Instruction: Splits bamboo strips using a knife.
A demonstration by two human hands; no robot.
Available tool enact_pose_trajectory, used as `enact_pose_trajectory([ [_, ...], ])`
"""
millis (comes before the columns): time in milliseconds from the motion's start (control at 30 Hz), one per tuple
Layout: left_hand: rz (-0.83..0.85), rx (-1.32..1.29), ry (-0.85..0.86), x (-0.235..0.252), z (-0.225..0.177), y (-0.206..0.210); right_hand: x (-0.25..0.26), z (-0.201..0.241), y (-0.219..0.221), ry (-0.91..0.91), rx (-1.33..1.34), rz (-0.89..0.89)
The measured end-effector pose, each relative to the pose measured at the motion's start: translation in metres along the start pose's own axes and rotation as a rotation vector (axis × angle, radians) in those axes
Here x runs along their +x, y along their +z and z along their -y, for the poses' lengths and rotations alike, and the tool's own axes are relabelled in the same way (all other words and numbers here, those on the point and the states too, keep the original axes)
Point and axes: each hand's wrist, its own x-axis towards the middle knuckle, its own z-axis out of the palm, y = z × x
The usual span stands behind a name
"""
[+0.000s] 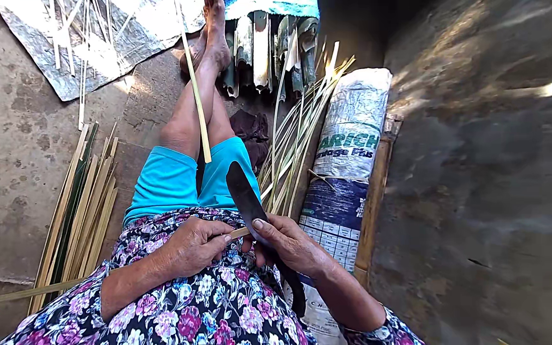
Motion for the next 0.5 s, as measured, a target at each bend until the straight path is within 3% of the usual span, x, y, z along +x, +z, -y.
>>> enact_pose_trajectory([
  [500, -0.01, 0.018, 0.053, -0.0004, 0.0034, 0.0023, -0.0032, -0.0024, 0.0042, -0.022, -0.065, -0.044],
])
